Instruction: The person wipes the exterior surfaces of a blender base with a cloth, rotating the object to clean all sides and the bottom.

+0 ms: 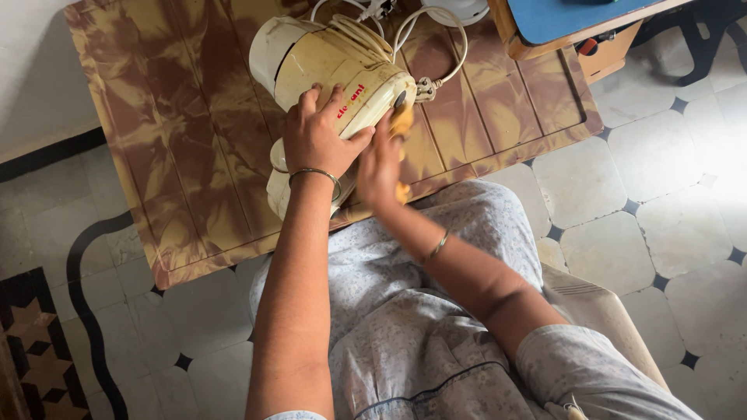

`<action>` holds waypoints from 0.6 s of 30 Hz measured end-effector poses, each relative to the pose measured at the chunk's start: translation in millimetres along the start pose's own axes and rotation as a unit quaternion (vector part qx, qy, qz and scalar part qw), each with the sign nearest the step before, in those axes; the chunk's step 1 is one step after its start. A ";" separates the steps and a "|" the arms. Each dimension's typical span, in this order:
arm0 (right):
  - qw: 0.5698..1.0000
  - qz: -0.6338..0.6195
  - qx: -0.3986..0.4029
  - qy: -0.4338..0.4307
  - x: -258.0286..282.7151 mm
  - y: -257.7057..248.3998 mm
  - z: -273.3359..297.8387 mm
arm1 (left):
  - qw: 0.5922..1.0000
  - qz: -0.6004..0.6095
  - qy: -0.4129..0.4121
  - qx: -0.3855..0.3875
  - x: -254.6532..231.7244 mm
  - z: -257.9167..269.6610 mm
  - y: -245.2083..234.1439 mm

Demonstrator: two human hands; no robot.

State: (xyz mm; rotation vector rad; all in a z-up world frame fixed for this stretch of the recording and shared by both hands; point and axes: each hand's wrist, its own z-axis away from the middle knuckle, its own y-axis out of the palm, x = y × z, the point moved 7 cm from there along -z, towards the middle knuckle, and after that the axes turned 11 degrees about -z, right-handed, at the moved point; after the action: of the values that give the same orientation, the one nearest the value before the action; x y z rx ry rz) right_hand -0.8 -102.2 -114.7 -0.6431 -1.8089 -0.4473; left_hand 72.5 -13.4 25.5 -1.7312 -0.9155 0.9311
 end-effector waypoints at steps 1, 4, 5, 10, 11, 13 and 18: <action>0.999 -0.043 0.028 -0.008 19.7 4.7 14.4 | 1.000 0.004 0.003 0.001 0.6 0.4 0.7; 0.985 0.031 0.169 -0.005 44.5 1.6 46.7 | 1.000 0.001 0.002 -0.003 0.6 1.0 3.0; 0.985 0.031 0.170 -0.005 39.9 -0.8 41.9 | 1.000 0.001 0.002 -0.003 0.7 0.4 3.0; 0.990 -0.043 0.061 0.117 -48.0 -15.2 -16.8 | 1.000 0.005 -0.010 0.013 -0.6 1.1 3.2; 0.986 -0.031 0.045 0.158 -67.4 -19.1 -25.6 | 1.000 0.005 -0.008 0.011 -1.7 0.2 2.4; 0.979 -0.019 0.029 0.199 -92.3 -24.0 -41.7 | 1.000 -0.003 -0.010 -0.002 -4.0 0.2 1.1; 0.938 -0.239 0.006 0.252 -81.9 -8.1 -22.1 | 1.000 -0.005 -0.013 0.003 -2.0 -1.6 0.2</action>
State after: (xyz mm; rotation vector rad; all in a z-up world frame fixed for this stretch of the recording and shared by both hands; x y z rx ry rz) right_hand 30.3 -138.4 -185.2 -0.0473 -1.4538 -0.8422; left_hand 73.0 -15.8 26.1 -1.7121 -0.9363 0.9505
